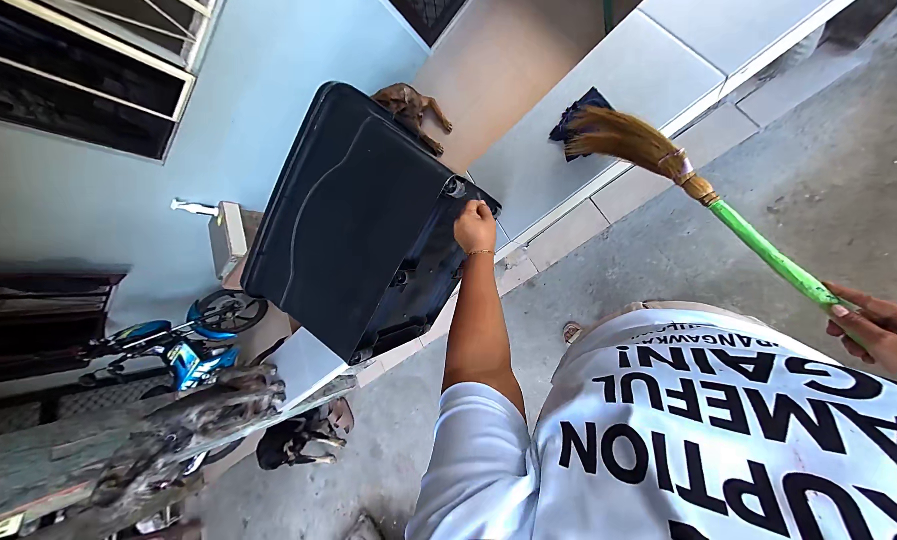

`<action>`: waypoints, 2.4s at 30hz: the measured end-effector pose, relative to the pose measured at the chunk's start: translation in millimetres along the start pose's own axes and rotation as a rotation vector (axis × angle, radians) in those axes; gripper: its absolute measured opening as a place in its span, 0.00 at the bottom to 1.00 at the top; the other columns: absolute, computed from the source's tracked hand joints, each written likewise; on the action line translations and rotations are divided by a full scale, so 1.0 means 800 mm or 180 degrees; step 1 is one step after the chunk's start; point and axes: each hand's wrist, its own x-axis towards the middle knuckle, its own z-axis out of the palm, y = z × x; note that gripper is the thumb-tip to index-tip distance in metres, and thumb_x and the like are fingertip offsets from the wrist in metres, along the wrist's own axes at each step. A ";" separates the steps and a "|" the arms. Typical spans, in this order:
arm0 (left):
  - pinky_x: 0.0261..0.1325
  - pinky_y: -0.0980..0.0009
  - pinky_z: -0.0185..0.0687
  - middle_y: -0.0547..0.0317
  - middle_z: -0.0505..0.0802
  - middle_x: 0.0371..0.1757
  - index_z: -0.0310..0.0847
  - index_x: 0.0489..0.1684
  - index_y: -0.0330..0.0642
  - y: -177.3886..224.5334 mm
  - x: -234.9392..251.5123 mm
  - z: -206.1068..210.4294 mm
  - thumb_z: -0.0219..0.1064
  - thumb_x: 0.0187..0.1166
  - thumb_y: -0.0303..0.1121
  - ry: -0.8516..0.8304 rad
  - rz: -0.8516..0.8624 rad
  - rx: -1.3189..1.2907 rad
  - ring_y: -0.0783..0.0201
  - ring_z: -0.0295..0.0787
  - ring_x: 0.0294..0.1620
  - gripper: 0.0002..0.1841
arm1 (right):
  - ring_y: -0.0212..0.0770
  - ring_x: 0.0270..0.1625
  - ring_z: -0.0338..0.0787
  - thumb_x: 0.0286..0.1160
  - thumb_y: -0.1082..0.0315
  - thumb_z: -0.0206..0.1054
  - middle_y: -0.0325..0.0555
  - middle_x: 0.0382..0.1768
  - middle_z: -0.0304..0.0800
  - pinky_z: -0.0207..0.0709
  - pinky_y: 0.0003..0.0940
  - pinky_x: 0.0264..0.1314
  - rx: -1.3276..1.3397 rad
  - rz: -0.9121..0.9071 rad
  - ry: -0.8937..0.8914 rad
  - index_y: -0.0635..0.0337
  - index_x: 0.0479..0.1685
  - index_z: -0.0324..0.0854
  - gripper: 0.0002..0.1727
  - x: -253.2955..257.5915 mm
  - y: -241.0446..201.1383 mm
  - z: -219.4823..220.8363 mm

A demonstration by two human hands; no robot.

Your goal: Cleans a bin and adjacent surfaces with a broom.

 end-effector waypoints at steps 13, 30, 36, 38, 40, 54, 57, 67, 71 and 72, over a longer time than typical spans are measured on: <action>0.75 0.37 0.75 0.31 0.83 0.74 0.79 0.71 0.29 -0.143 -0.160 0.096 0.64 0.82 0.36 -0.2499 -0.1265 0.0994 0.37 0.80 0.77 0.23 | 0.22 0.19 0.76 0.92 0.66 0.54 0.36 0.31 0.84 0.70 0.18 0.19 -0.0025 0.0381 -0.0054 0.55 0.85 0.68 0.24 0.071 -0.068 -0.003; 0.55 0.56 0.89 0.43 0.93 0.45 0.93 0.49 0.35 -0.037 -0.026 0.017 0.74 0.76 0.30 0.1957 0.0781 -0.0802 0.50 0.92 0.46 0.10 | 0.22 0.20 0.82 0.89 0.68 0.55 0.30 0.29 0.88 0.77 0.17 0.19 0.0355 -0.0521 -0.0321 0.62 0.85 0.64 0.26 0.190 -0.170 0.059; 0.41 0.65 0.89 0.46 0.94 0.34 0.87 0.63 0.30 0.025 0.015 0.034 0.75 0.76 0.29 0.2119 -0.0329 -0.1698 0.61 0.90 0.31 0.19 | 0.23 0.20 0.82 0.87 0.67 0.58 0.32 0.29 0.88 0.77 0.18 0.20 0.0117 -0.0792 -0.0954 0.62 0.84 0.67 0.27 0.308 -0.243 0.055; 0.45 0.59 0.88 0.46 0.92 0.37 0.83 0.60 0.30 0.041 0.021 0.031 0.77 0.75 0.36 0.1926 -0.0809 -0.1525 0.56 0.90 0.35 0.22 | 0.23 0.20 0.82 0.86 0.65 0.58 0.31 0.29 0.87 0.77 0.18 0.21 -0.0003 -0.0906 -0.1144 0.62 0.84 0.67 0.27 0.346 -0.260 0.049; 0.49 0.53 0.88 0.45 0.93 0.37 0.82 0.60 0.28 0.056 0.030 0.022 0.76 0.77 0.42 0.1815 -0.1345 -0.1517 0.53 0.92 0.38 0.24 | 0.22 0.20 0.82 0.86 0.65 0.58 0.30 0.28 0.87 0.77 0.17 0.20 -0.0089 -0.0972 -0.1267 0.63 0.83 0.67 0.27 0.377 -0.275 0.046; 0.50 0.48 0.89 0.45 0.98 0.44 0.95 0.43 0.37 0.067 0.050 0.053 0.68 0.79 0.26 0.2818 -0.1105 -0.0406 0.46 0.97 0.46 0.08 | 0.20 0.18 0.77 0.88 0.73 0.56 0.35 0.25 0.82 0.71 0.15 0.20 -0.1038 -0.0840 -0.1821 0.67 0.82 0.68 0.25 0.448 -0.377 0.035; 0.48 0.67 0.88 0.49 0.96 0.38 0.91 0.44 0.29 0.058 0.050 0.060 0.67 0.80 0.24 0.3125 -0.1048 -0.1845 0.64 0.92 0.37 0.08 | 0.19 0.17 0.78 0.86 0.70 0.59 0.33 0.24 0.85 0.72 0.15 0.18 -0.0890 -0.1005 -0.1930 0.67 0.80 0.71 0.25 0.470 -0.355 0.028; 0.45 0.61 0.83 0.42 0.89 0.41 0.80 0.59 0.25 0.028 -0.003 0.115 0.50 0.95 0.38 0.1549 -0.3867 -0.3557 0.58 0.84 0.35 0.21 | 0.21 0.16 0.79 0.85 0.67 0.60 0.35 0.26 0.87 0.73 0.16 0.17 -0.0936 -0.0984 -0.1960 0.64 0.81 0.72 0.26 0.494 -0.325 0.016; 0.65 0.54 0.83 0.29 0.82 0.71 0.70 0.75 0.24 0.036 -0.027 0.148 0.63 0.86 0.26 0.0964 -0.4181 -0.4135 0.44 0.85 0.65 0.22 | 0.21 0.16 0.79 0.86 0.66 0.60 0.36 0.26 0.88 0.73 0.17 0.17 -0.1086 -0.1008 -0.1969 0.64 0.82 0.71 0.26 0.494 -0.327 0.010; 0.65 0.55 0.84 0.30 0.80 0.74 0.64 0.80 0.26 0.046 -0.021 0.142 0.60 0.87 0.23 0.1085 -0.3898 -0.4589 0.46 0.85 0.64 0.23 | 0.21 0.16 0.80 0.86 0.65 0.60 0.36 0.26 0.88 0.74 0.17 0.17 -0.1122 -0.1012 -0.1990 0.63 0.82 0.70 0.26 0.498 -0.324 0.008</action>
